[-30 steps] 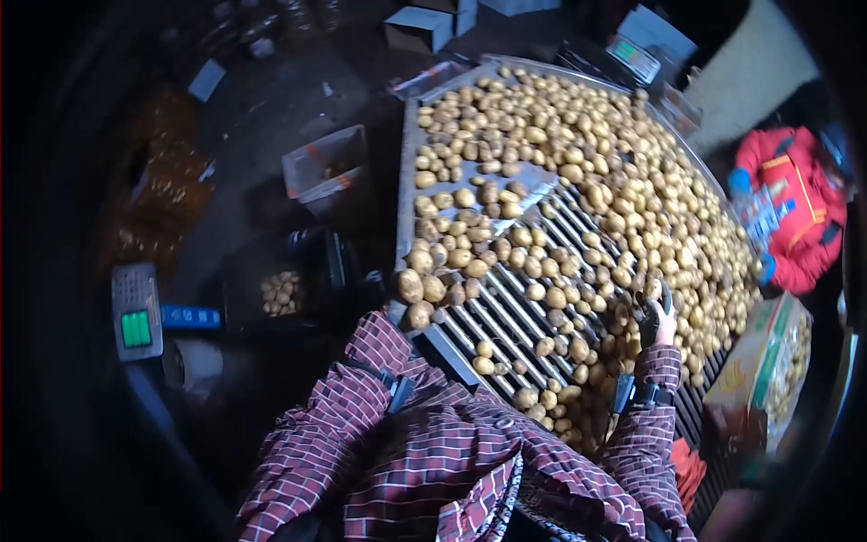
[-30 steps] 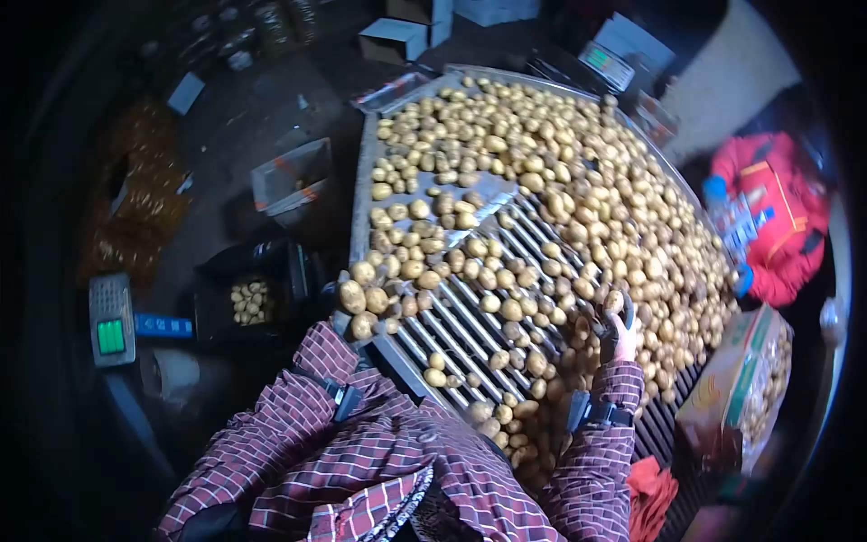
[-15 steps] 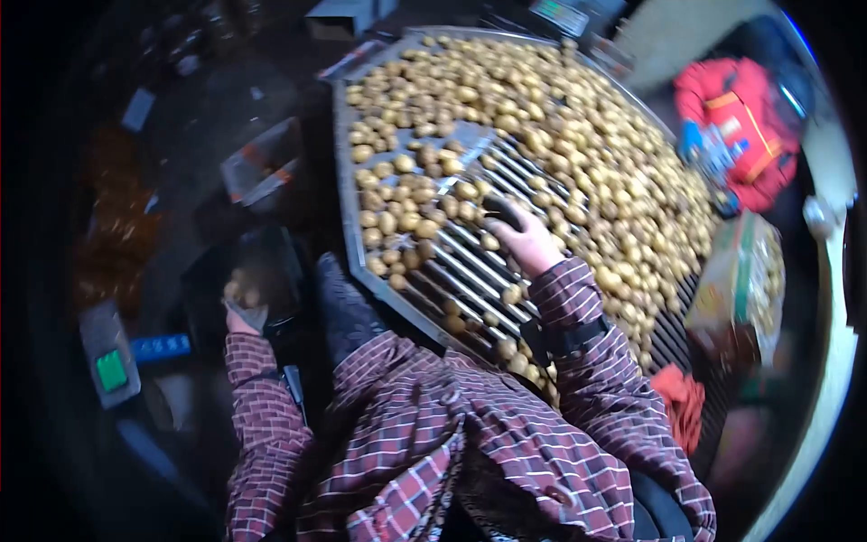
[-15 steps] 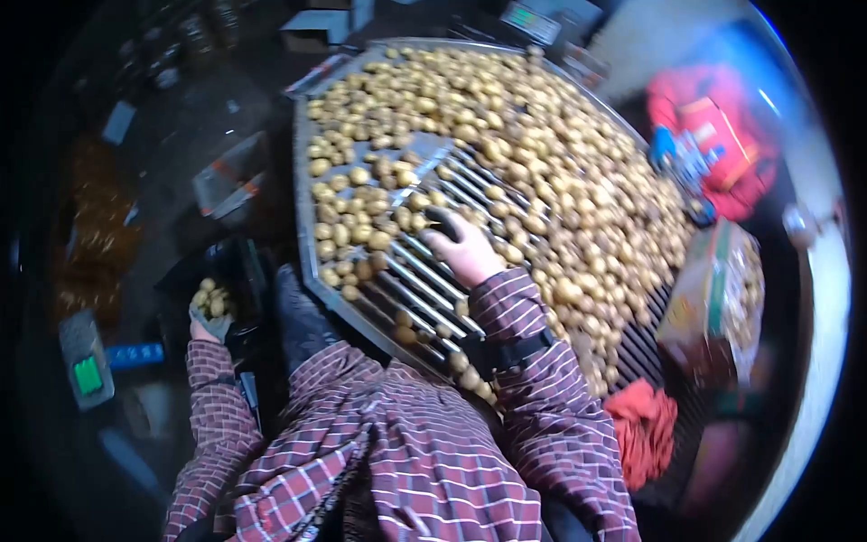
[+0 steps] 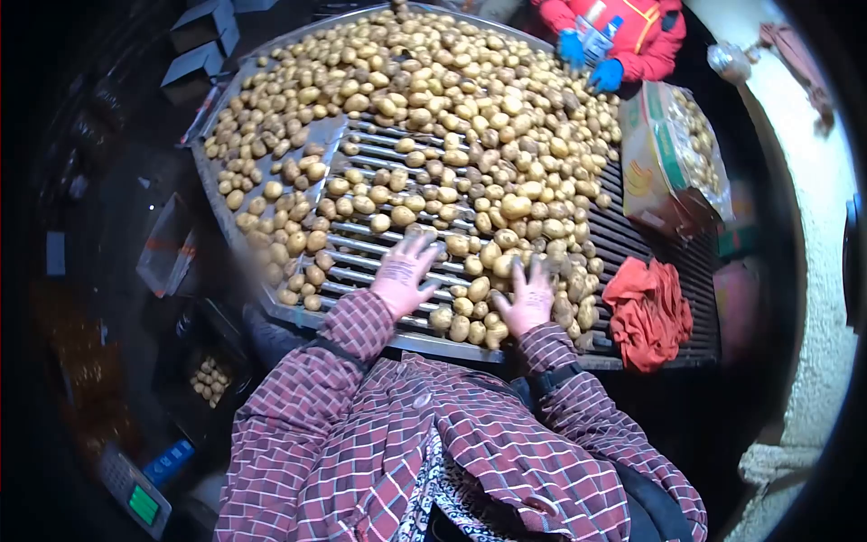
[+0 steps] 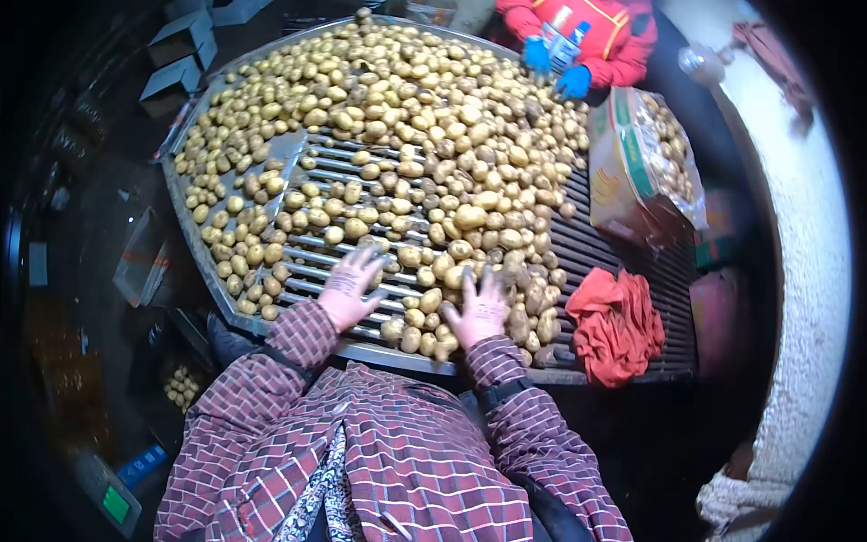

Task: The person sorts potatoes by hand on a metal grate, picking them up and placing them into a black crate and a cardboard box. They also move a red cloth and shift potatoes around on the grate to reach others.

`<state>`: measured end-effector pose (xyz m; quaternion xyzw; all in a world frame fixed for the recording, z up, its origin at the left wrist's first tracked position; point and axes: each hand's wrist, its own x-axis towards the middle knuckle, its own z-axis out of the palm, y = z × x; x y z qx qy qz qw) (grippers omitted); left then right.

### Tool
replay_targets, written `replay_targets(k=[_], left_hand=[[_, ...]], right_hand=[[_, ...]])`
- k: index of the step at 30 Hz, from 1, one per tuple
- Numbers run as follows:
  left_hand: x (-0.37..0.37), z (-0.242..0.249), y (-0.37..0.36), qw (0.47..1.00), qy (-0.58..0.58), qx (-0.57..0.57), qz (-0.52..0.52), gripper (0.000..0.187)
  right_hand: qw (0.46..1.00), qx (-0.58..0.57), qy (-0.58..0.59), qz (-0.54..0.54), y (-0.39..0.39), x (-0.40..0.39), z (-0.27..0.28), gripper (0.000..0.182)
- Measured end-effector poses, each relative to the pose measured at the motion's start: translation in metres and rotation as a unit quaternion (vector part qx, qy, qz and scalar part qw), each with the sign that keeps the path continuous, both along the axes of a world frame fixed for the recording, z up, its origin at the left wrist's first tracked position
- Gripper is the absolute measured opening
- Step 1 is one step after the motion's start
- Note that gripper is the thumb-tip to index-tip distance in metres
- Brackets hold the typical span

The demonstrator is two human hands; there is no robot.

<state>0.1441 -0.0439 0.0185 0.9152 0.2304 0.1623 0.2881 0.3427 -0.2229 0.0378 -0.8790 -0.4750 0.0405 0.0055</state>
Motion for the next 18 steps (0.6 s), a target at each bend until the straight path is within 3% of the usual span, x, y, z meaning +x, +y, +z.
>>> replay_targets(k=[4,7,9,12,15,16,18], left_hand=[[0.014,-0.013,-0.023,0.973,0.146,0.101,-0.147,0.052],[-0.006,-0.011,-0.016,0.963,0.24,0.11,-0.048,0.048],[-0.026,-0.006,-0.006,0.965,0.258,0.043,0.017,0.048],[-0.068,-0.031,-0.001,0.976,0.191,0.064,0.084,0.049],[-0.105,-0.043,0.003,0.976,0.168,-0.003,0.139,0.052],[-0.115,-0.042,-0.002,0.973,0.163,-0.007,0.162,0.052],[-0.13,-0.047,-0.004,0.977,0.111,-0.018,0.181,0.052]], right_hand=[[0.997,0.05,0.035,0.039,0.003,-0.02,0.006,0.071],[0.986,0.062,0.131,0.08,0.013,-0.033,0.005,0.074],[0.983,0.062,0.122,0.12,0.025,-0.049,0.007,0.074],[0.948,0.084,0.236,0.198,0.046,-0.068,-0.007,0.071],[0.928,0.178,0.291,0.148,0.062,-0.06,0.019,0.043],[0.942,0.234,0.197,0.136,0.062,-0.042,0.009,0.03],[0.981,0.16,0.08,0.071,0.067,-0.01,0.007,0.034]])
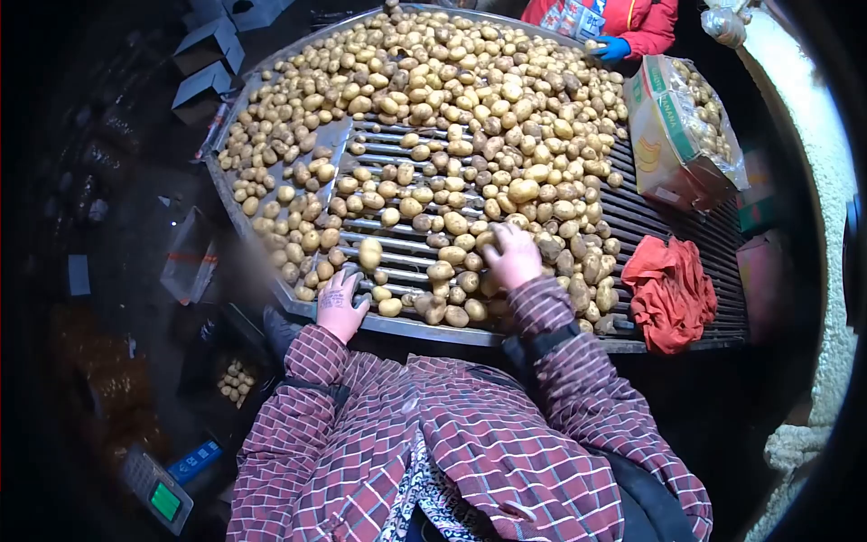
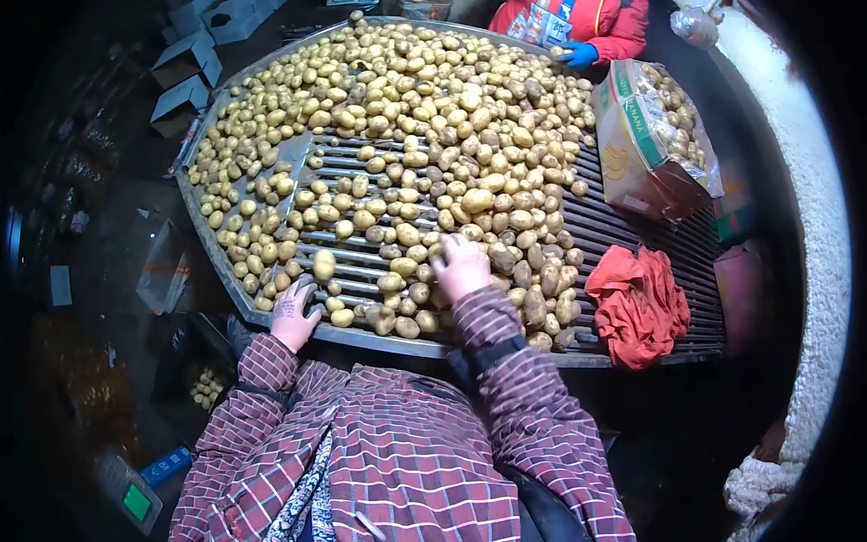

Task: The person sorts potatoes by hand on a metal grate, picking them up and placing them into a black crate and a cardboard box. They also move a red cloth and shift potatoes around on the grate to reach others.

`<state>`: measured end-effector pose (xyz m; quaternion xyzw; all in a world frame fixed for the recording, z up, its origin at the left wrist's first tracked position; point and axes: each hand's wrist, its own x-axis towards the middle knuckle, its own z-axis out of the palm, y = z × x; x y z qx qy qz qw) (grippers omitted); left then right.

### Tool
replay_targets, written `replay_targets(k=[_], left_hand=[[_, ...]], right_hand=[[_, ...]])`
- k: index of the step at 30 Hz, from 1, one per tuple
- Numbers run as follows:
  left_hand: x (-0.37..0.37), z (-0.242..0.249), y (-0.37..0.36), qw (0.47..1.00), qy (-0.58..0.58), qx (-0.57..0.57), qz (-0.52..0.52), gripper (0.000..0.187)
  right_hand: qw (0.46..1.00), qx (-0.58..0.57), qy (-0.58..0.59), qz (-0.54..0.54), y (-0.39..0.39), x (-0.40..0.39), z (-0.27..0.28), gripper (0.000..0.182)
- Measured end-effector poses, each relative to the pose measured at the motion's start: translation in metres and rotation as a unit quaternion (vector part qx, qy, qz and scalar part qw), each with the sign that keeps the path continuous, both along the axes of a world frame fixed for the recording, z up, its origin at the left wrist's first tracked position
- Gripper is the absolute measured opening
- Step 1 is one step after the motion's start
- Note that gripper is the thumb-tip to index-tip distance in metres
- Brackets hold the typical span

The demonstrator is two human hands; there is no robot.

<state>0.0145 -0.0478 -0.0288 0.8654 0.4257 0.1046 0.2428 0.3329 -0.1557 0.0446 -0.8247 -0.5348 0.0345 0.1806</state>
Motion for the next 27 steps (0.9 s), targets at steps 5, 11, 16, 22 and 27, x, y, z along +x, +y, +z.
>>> replay_targets(k=[5,11,16,22,27], left_hand=[[-0.003,-0.003,0.003,0.999,-0.034,-0.023,0.017,0.047],[-0.007,0.001,0.003,0.997,-0.069,-0.022,0.019,0.044],[-0.004,0.005,0.005,0.997,-0.062,-0.045,0.021,0.043],[-0.01,0.003,0.004,0.998,-0.054,-0.015,0.02,0.044],[-0.006,0.01,0.01,0.979,-0.125,-0.13,0.092,0.04]], right_hand=[[0.968,-0.252,-0.022,-0.007,0.03,0.011,-0.017,0.053],[0.727,0.053,0.678,-0.094,0.01,0.06,-0.024,0.042],[0.921,-0.037,0.384,-0.055,0.053,0.051,-0.029,0.037],[0.947,-0.317,0.017,0.046,0.115,-0.021,-0.017,0.048],[0.93,-0.057,0.359,0.05,0.103,0.023,0.012,0.054]])
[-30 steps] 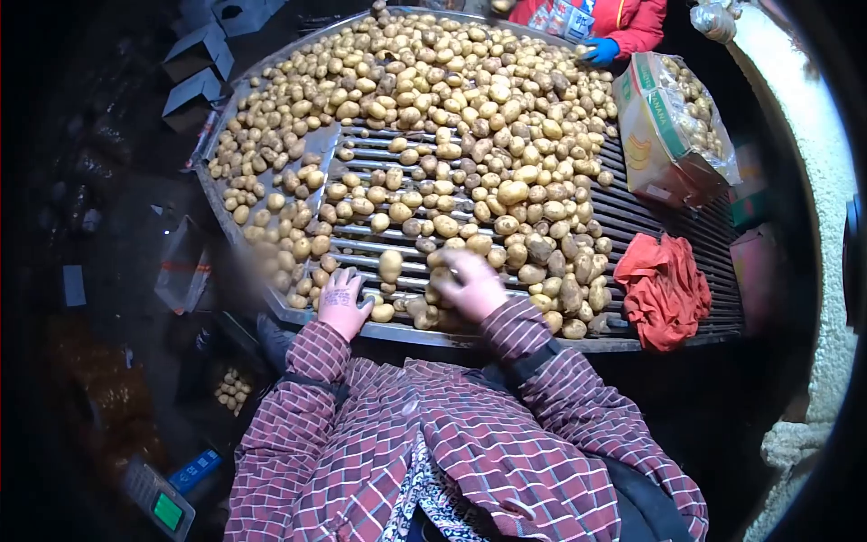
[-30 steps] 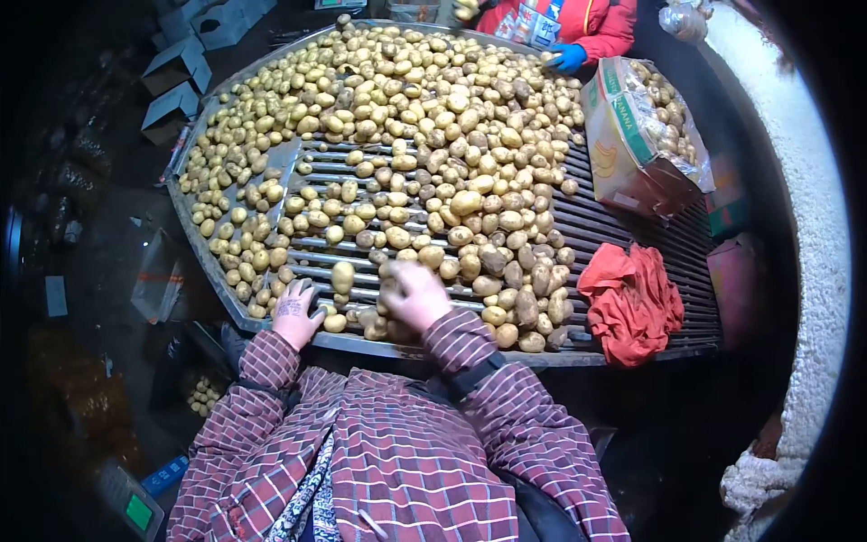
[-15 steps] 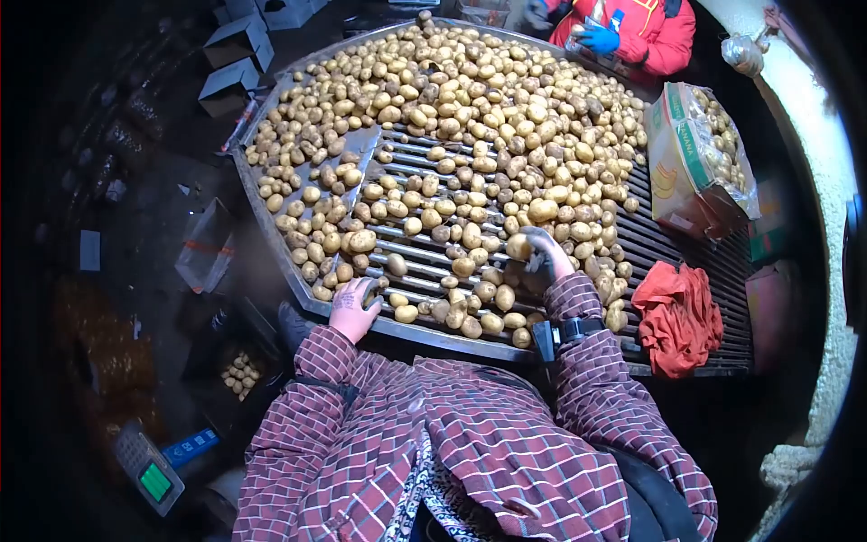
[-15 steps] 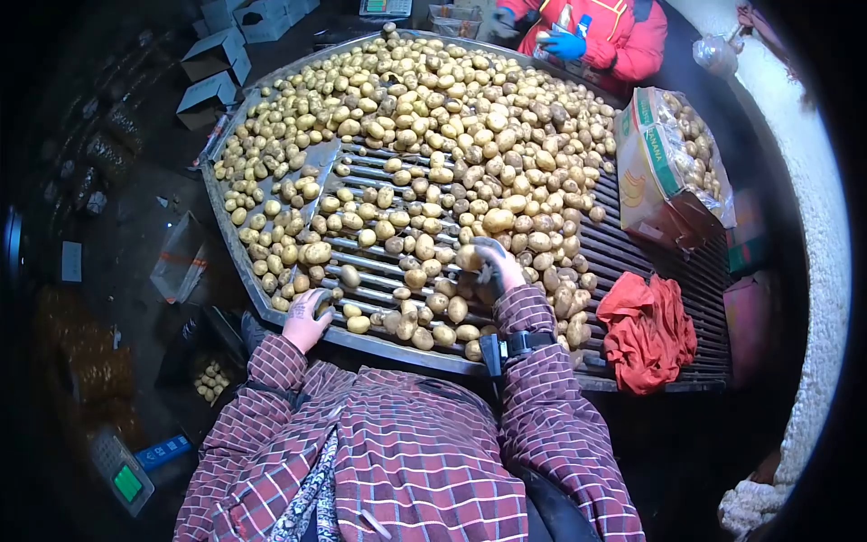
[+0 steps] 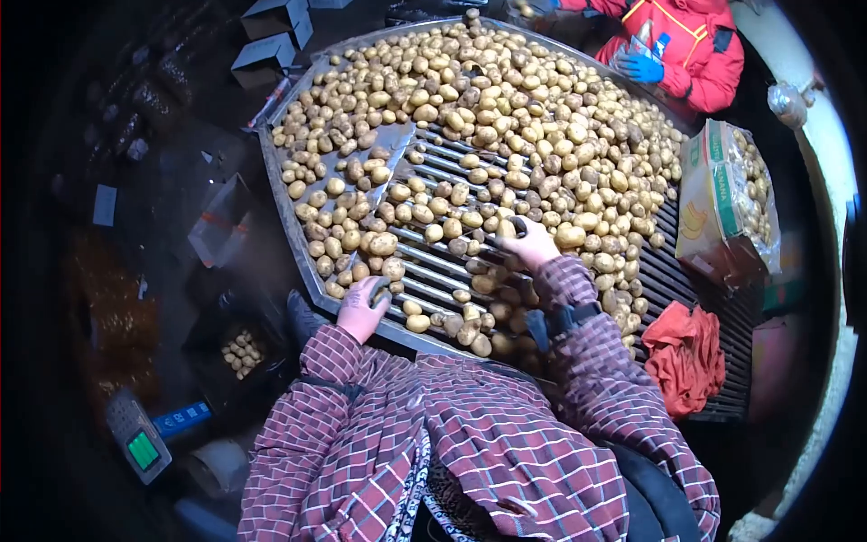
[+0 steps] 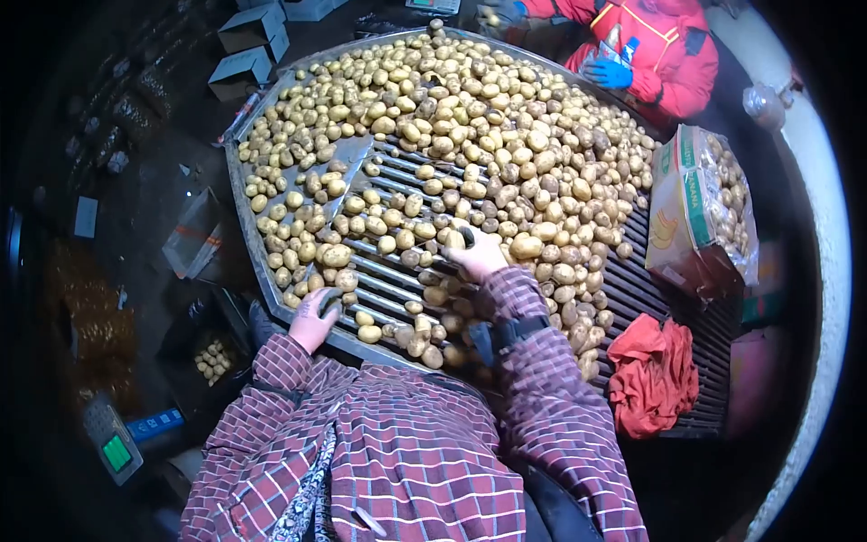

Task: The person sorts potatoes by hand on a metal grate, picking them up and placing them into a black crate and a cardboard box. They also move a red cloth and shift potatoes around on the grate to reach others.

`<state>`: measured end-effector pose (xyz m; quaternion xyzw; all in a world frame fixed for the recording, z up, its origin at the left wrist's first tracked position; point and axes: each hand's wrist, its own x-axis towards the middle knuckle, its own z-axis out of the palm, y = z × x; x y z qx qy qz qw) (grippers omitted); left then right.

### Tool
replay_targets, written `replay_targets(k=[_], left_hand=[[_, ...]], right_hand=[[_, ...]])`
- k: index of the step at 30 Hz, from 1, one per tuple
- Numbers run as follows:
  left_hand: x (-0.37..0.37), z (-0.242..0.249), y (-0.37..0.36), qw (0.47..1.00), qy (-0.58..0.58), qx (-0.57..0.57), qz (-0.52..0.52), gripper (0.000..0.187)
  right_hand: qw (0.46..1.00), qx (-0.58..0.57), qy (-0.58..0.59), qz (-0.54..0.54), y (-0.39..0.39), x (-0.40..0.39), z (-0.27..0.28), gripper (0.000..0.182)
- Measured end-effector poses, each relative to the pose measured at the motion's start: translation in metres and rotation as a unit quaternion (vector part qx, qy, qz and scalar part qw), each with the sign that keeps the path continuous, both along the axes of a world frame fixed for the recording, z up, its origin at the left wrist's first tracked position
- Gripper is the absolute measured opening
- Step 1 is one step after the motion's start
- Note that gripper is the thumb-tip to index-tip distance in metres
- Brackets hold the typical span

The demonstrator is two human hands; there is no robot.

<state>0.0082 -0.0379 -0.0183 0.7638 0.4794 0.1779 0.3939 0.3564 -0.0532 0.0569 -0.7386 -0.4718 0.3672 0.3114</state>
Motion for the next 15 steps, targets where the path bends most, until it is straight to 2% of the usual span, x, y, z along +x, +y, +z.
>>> replay_targets(k=[1,2,3,4,6,7,8,9,10,11,12,13,14,15], left_hand=[[0.001,-0.007,0.003,0.999,-0.013,0.041,0.03,0.04],[0.004,-0.013,0.007,0.995,-0.025,0.081,0.058,0.04],[0.013,0.0,0.013,0.985,0.016,0.159,0.073,0.039],[0.021,0.008,0.027,0.984,0.04,0.16,0.061,0.039],[0.048,0.032,0.04,0.976,0.084,0.187,0.069,0.042],[0.06,0.029,0.047,0.973,0.152,0.167,0.039,0.044],[0.069,0.028,0.053,0.965,0.219,0.146,0.015,0.047],[0.079,0.035,0.055,0.94,0.314,0.13,-0.009,0.05],[0.079,0.018,0.061,0.928,0.344,0.143,-0.033,0.05],[0.083,0.011,0.064,0.922,0.36,0.144,-0.017,0.046],[0.084,0.014,0.067,0.921,0.372,0.114,0.006,0.045],[0.081,0.02,0.067,0.931,0.351,0.095,0.01,0.048],[0.072,0.012,0.064,0.945,0.308,0.112,0.007,0.053],[0.063,0.013,0.058,0.965,0.239,0.097,0.037,0.056]], right_hand=[[0.994,-0.025,-0.069,0.078,-0.004,0.005,0.006,0.056],[0.986,0.0,-0.083,0.143,-0.015,0.006,0.014,0.053],[0.973,-0.012,-0.102,0.205,-0.026,-0.002,0.018,0.05],[0.956,-0.022,-0.12,0.266,-0.035,-0.016,0.018,0.048],[0.915,-0.171,-0.188,0.313,-0.046,-0.05,0.028,0.044],[0.924,-0.074,-0.234,0.294,-0.053,-0.055,-0.011,0.04],[0.907,-0.026,-0.294,0.301,-0.052,-0.059,-0.024,0.04],[0.915,-0.07,-0.268,0.293,-0.047,-0.061,-0.02,0.042],[0.921,-0.114,-0.239,0.285,-0.042,-0.062,-0.012,0.043],[0.938,-0.127,-0.173,0.272,-0.039,-0.055,0.001,0.05],[0.953,-0.083,-0.123,0.264,-0.038,-0.037,-0.006,0.058],[0.971,-0.097,0.004,0.217,-0.033,-0.024,0.008,0.057],[0.962,-0.149,0.2,0.112,-0.038,0.0,-0.002,0.056],[0.929,-0.119,0.35,-0.016,-0.047,-0.006,0.025,0.056]])
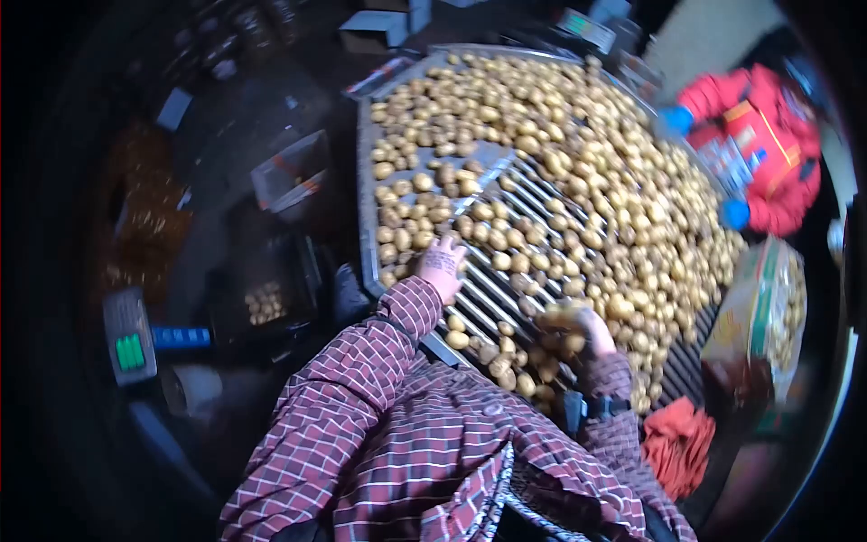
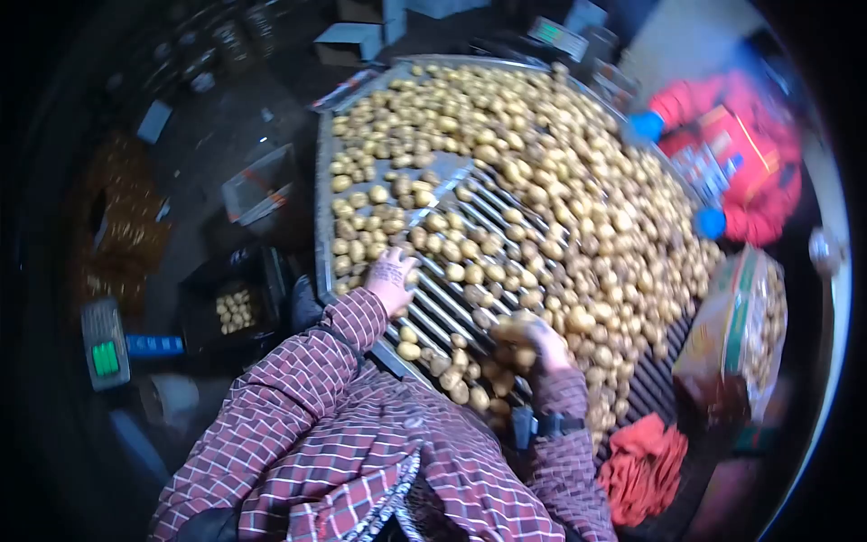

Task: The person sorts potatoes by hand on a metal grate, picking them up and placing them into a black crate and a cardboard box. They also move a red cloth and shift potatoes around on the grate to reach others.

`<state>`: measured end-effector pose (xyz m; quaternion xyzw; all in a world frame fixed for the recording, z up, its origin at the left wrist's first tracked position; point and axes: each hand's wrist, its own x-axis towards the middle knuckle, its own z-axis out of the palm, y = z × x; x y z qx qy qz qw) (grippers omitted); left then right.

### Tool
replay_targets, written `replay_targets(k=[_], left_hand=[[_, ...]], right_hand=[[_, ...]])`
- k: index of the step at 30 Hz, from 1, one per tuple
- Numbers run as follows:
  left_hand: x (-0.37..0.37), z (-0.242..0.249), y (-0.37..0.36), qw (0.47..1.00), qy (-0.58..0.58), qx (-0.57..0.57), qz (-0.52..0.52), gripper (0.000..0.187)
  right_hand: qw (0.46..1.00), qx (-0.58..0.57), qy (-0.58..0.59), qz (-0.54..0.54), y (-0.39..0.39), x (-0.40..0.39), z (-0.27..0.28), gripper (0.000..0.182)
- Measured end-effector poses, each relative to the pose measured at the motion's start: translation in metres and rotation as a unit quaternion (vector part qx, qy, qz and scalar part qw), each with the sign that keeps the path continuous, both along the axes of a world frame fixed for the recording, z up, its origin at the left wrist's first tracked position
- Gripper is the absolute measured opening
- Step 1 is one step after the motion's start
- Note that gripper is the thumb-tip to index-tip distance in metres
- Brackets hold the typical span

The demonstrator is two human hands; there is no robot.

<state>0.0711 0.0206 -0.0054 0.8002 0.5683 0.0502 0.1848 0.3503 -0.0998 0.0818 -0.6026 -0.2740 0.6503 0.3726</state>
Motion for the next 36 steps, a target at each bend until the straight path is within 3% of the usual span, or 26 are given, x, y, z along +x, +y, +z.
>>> replay_targets(k=[1,3,4,5,6,7,9,10,12,13,14,15,17,18,19,20,22,23,25,27,29,30,31,32,33,36], left_hand=[[-0.009,0.0,-0.007,0.997,-0.075,-0.003,0.025,0.058],[-0.026,-0.022,-0.029,0.929,-0.332,-0.019,0.161,0.052],[-0.042,-0.01,-0.034,0.796,-0.539,-0.178,0.212,0.049],[-0.057,-0.021,-0.042,0.717,-0.628,-0.201,0.226,0.042],[-0.072,-0.026,-0.047,0.658,-0.685,-0.231,0.211,0.041],[-0.089,-0.028,-0.051,0.595,-0.736,-0.26,0.191,0.04],[-0.127,-0.002,-0.06,0.472,-0.786,-0.341,0.209,0.04],[-0.144,-0.007,-0.064,0.46,-0.796,-0.327,0.219,0.041],[-0.172,-0.01,-0.078,0.43,-0.809,-0.295,0.271,0.04],[-0.185,-0.007,-0.088,0.411,-0.81,-0.279,0.312,0.039],[-0.201,-0.011,-0.095,0.36,-0.829,-0.285,0.319,0.037],[-0.22,-0.024,-0.096,0.318,-0.86,-0.284,0.28,0.035],[-0.248,-0.023,-0.117,0.298,-0.897,-0.163,0.281,0.039],[-0.28,-0.055,-0.114,0.272,-0.889,-0.144,0.338,0.041],[-0.298,-0.057,-0.12,0.266,-0.901,-0.098,0.329,0.043],[-0.348,-0.098,-0.125,0.264,-0.907,-0.11,0.309,0.044],[-0.343,-0.093,-0.108,0.291,-0.843,-0.102,0.442,0.044],[-0.313,-0.042,-0.094,0.32,-0.748,-0.071,0.576,0.044],[-0.292,-0.056,-0.08,0.464,-0.765,-0.149,0.421,0.045],[-0.193,0.003,-0.058,0.68,-0.645,-0.167,0.307,0.038],[-0.115,0.009,-0.051,0.861,-0.474,-0.107,0.153,0.031],[-0.076,0.019,-0.052,0.897,-0.429,-0.102,0.013,0.028],[-0.036,0.029,-0.066,0.88,-0.435,-0.188,-0.02,0.033],[-0.006,0.031,-0.073,0.908,-0.359,-0.131,-0.174,0.039],[0.021,0.031,-0.081,0.904,-0.273,-0.067,-0.323,0.045],[0.071,0.036,-0.119,0.885,-0.017,-0.017,-0.466,0.055]], right_hand=[[0.98,-0.026,0.134,-0.147,-0.007,-0.005,0.026,0.057],[0.963,0.042,0.18,-0.198,-0.006,0.023,-0.009,0.059],[0.959,0.02,0.184,-0.215,0.005,0.022,-0.015,0.058],[0.954,0.0,0.187,-0.235,0.016,0.02,-0.02,0.057],[0.972,0.018,0.142,-0.187,0.029,0.026,-0.048,0.053],[0.964,0.015,0.175,-0.199,0.05,0.019,-0.077,0.049],[0.989,-0.016,0.125,-0.08,0.082,-0.07,-0.035,0.049],[0.995,-0.025,0.099,-0.017,0.098,-0.115,-0.014,0.049],[0.976,0.072,0.11,0.173,0.114,-0.182,-0.017,0.05],[0.968,0.084,0.128,0.199,0.111,-0.21,-0.003,0.052],[0.958,0.096,0.146,0.226,0.108,-0.238,0.011,0.054],[0.96,0.068,0.181,0.202,0.1,-0.252,0.047,0.057],[0.962,0.113,0.171,0.182,0.106,-0.236,0.045,0.052],[0.963,0.128,0.161,0.176,0.106,-0.217,0.047,0.05],[0.965,0.142,0.147,0.166,0.103,-0.189,0.047,0.048],[0.971,0.147,0.112,0.15,0.101,-0.156,0.038,0.045],[0.991,0.118,0.014,0.056,0.072,-0.089,0.025,0.038],[0.994,0.101,-0.033,0.008,0.054,-0.061,0.022,0.036],[0.971,0.107,-0.215,-0.003,0.007,-0.005,-0.002,0.036],[0.91,0.068,-0.399,0.087,-0.051,0.032,-0.018,0.041],[0.858,-0.06,-0.48,0.176,-0.092,0.018,0.004,0.037],[0.854,-0.101,-0.483,0.167,-0.111,0.011,0.001,0.04],[0.848,-0.142,-0.485,0.158,-0.127,0.002,-0.001,0.043],[0.786,-0.138,-0.581,0.16,-0.136,-0.014,0.005,0.052],[0.759,-0.146,-0.611,0.169,-0.145,-0.019,-0.003,0.059],[0.74,-0.156,-0.637,0.152,-0.154,-0.039,0.002,0.063]])
